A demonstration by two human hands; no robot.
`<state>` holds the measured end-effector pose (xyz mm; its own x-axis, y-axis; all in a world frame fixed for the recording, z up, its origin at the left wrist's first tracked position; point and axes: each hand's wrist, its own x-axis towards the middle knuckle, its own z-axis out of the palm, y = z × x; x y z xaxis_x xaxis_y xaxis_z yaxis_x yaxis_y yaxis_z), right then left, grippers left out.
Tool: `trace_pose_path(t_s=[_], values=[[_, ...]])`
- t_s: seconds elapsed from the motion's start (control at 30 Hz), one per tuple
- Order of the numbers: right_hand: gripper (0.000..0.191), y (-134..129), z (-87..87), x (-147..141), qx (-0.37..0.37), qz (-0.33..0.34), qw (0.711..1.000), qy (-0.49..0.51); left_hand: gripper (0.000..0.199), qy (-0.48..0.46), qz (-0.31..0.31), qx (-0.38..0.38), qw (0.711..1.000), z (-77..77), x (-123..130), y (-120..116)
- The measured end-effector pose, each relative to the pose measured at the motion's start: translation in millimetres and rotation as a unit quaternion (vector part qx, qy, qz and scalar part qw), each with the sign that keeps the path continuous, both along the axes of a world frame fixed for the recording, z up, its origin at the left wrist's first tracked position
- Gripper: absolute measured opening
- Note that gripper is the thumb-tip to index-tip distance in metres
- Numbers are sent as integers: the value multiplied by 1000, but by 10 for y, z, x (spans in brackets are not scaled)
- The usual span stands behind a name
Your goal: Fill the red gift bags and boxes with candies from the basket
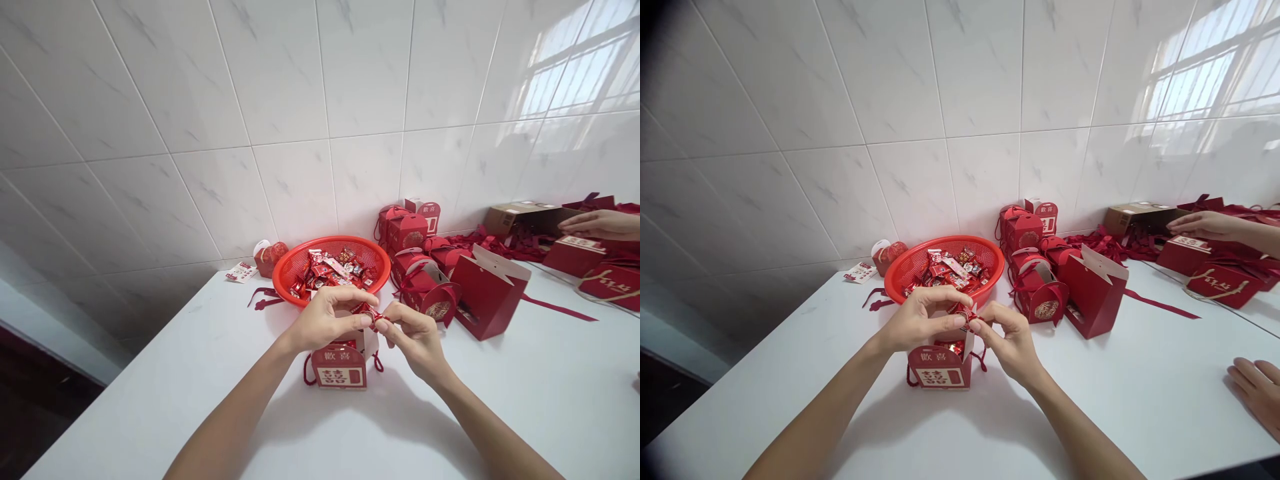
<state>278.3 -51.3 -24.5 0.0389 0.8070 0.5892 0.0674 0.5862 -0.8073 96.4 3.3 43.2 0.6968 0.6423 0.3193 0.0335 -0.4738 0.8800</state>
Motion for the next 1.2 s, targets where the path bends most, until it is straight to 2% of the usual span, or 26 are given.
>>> trace_pose_path(t_s=[0.2,0.37,0.47,0.67,0.77,0.87,1.03,1.2], values=[[31,-4,-3,17,-14,-3,1000,14,38,-27,-9,-88,996,-58,43,12],[32,-10,49,7,25,3,999,-30,34,-61,23,-119,991,-82,94,25],[33,-11,54,9,22,21,999,-37,32,-49,18,-116,992,-46,75,22],[37,-3,45,48,-24,19,999,25,34,34,-50,-132,989,8,26,-16],[37,-5,51,21,-46,39,998,33,37,53,-36,-113,992,-23,43,-16],[36,-7,48,-14,-64,46,996,52,38,34,-20,-117,992,-55,56,4],[31,10,32,-15,-51,-17,993,102,33,53,-35,-130,990,-31,48,-1],[31,20,38,21,-44,-32,993,100,32,60,-3,-103,993,-12,81,-36]])
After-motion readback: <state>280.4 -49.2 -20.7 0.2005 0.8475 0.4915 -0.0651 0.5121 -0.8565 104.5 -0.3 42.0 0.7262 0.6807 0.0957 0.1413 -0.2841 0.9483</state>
